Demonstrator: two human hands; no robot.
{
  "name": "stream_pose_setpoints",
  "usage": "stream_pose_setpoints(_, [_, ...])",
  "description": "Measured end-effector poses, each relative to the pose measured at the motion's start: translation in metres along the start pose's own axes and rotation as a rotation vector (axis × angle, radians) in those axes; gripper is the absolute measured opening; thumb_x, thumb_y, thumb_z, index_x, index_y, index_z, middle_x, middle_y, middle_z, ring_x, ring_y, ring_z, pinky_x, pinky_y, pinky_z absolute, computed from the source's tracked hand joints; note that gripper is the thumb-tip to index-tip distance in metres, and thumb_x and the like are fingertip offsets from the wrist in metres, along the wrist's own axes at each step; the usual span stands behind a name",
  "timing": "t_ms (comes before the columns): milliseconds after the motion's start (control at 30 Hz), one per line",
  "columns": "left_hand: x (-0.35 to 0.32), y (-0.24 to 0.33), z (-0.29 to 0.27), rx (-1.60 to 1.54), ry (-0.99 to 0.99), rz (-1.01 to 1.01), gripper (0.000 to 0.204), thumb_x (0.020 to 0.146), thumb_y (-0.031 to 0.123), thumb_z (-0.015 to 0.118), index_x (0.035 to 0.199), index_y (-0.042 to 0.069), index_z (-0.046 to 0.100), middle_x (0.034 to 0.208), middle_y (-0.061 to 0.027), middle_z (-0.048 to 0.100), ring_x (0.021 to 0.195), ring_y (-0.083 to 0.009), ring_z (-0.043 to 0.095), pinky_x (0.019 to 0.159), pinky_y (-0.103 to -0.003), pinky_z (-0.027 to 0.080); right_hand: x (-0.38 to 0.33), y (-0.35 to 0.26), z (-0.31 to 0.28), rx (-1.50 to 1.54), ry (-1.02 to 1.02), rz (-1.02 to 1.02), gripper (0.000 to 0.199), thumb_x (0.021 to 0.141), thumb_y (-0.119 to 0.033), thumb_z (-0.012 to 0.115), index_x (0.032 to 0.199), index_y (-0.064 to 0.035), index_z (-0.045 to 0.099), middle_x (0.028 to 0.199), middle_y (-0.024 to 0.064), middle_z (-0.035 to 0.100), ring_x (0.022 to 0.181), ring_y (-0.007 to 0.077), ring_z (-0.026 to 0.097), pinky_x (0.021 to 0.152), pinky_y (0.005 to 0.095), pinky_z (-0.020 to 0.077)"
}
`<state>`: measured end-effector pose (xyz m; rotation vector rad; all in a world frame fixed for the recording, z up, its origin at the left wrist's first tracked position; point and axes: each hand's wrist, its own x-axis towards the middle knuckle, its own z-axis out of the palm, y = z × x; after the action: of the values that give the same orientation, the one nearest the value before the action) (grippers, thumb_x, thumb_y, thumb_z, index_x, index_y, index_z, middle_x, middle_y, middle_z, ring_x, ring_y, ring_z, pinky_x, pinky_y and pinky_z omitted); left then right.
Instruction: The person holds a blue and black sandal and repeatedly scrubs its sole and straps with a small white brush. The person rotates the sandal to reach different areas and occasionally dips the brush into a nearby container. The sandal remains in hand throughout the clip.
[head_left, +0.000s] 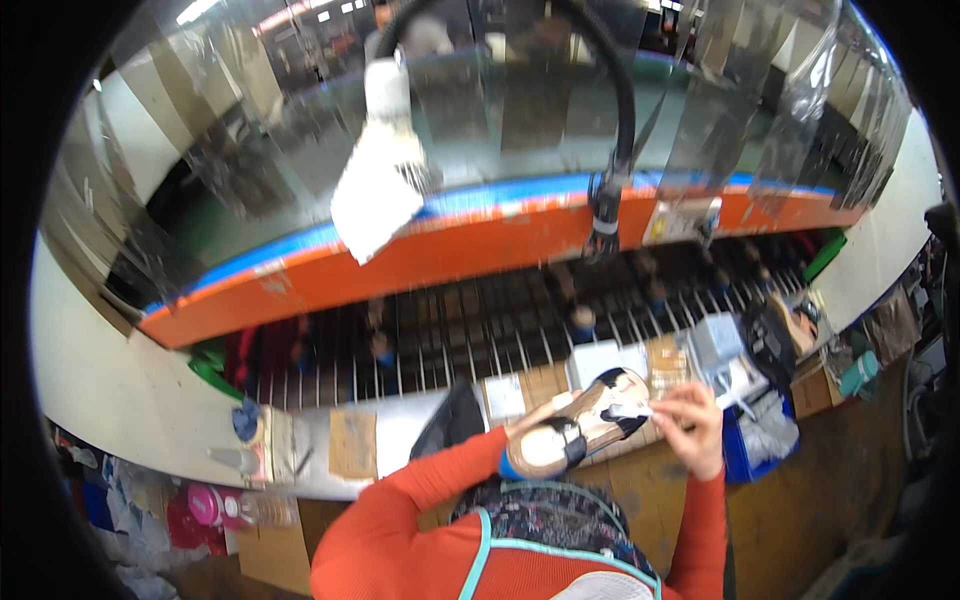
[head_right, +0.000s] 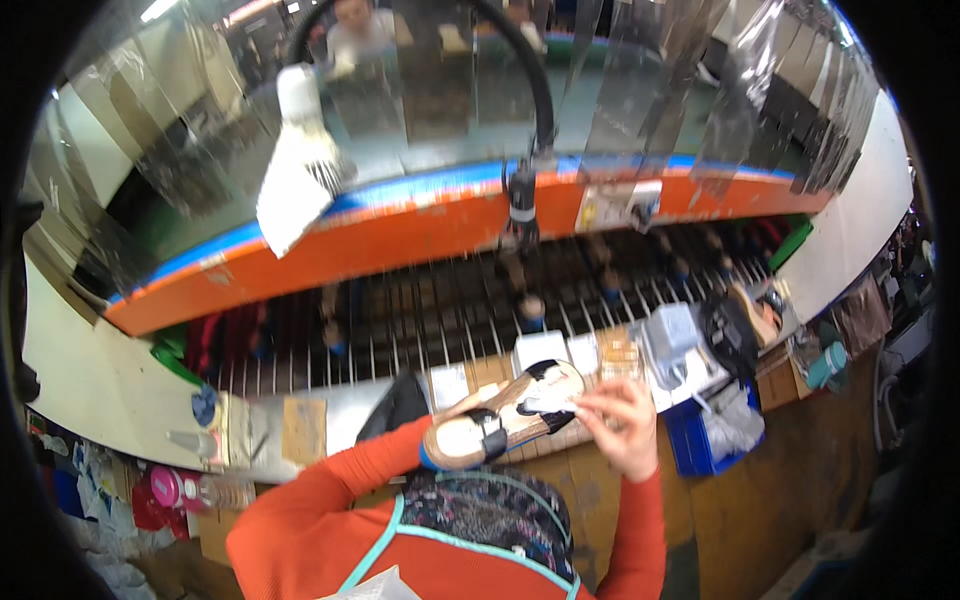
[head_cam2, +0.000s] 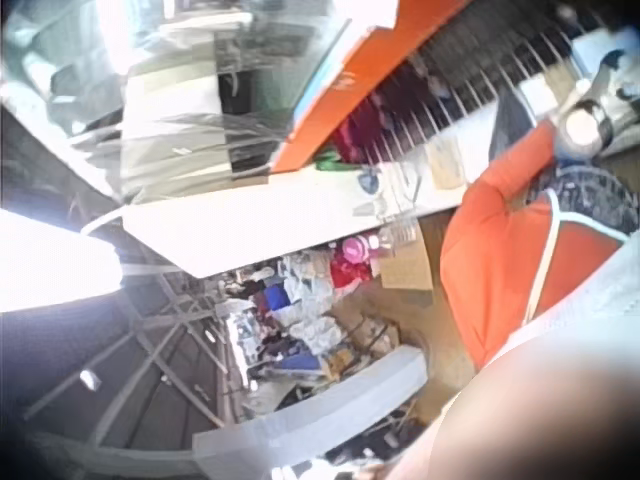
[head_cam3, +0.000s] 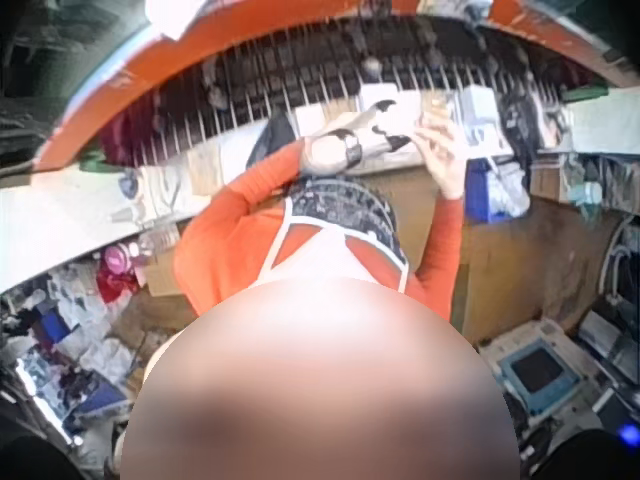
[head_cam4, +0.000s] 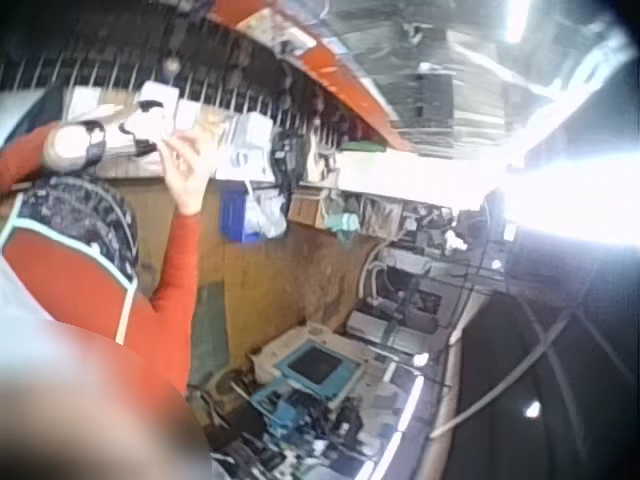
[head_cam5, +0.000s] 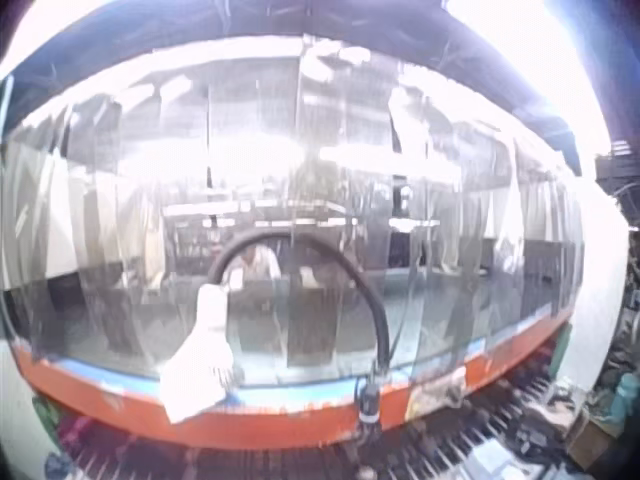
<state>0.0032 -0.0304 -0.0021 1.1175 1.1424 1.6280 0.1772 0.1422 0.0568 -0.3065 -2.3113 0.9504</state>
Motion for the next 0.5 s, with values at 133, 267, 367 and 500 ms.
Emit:
stream_pose_setpoints(133, [0.027, -0.005, -0.035, -0.499, 0.195, -0.338, 0.058, 0.100, 0.047, 0.041, 0.142, 0.006, 0.043, 0.139, -0.0094, 0.051, 0.122, -0.0190, 0.054, 0.105, -0.033, 0.041, -0.018, -0.029, 0.024, -0.090, 0.248, -0.002, 0.018, 0.071, -0.009, 0.078, 0.089, -0.0107, 0.077, 0.085, 0.0032, 0.063, 0.070, 0.0155, 0.056, 0.078, 0.0308, 0.0351])
stream_pose_setpoints(267, [0.034, -0.010, -0.058, -0.301, 0.347, 0.005, 0.062, 0.099, 0.047, 0.042, 0.144, 0.004, 0.039, 0.142, -0.0081, 0.047, 0.126, -0.0161, 0.049, 0.108, -0.032, 0.036, -0.033, -0.047, 0.039, 0.000, 0.198, 0.003, 0.021, 0.070, -0.007, 0.078, 0.090, -0.0104, 0.077, 0.086, 0.0029, 0.064, 0.074, 0.0157, 0.056, 0.077, 0.0309, 0.0348])
stream_pose_setpoints(367, [0.030, -0.009, -0.056, -0.390, 0.401, 0.001, 0.063, 0.098, 0.050, 0.042, 0.142, 0.004, 0.042, 0.136, -0.0076, 0.053, 0.121, -0.0174, 0.053, 0.105, -0.032, 0.040, -0.044, -0.051, 0.043, -0.103, 0.186, -0.029, 0.023, 0.070, -0.008, 0.078, 0.093, -0.0120, 0.077, 0.087, 0.0025, 0.064, 0.075, 0.0172, 0.055, 0.076, 0.0311, 0.0346])
stream_pose_setpoints(500, [0.021, -0.012, -0.041, -0.619, 0.330, -0.043, 0.054, 0.097, 0.049, 0.043, 0.122, 0.003, 0.057, 0.106, -0.0084, 0.066, 0.092, -0.0154, 0.064, 0.083, -0.029, 0.052, -0.049, -0.044, 0.055, -0.180, 0.150, 0.002, 0.023, 0.073, -0.010, 0.077, 0.096, -0.0146, 0.076, 0.088, 0.0018, 0.063, 0.077, 0.0131, 0.053, 0.074, 0.0315, 0.0296])
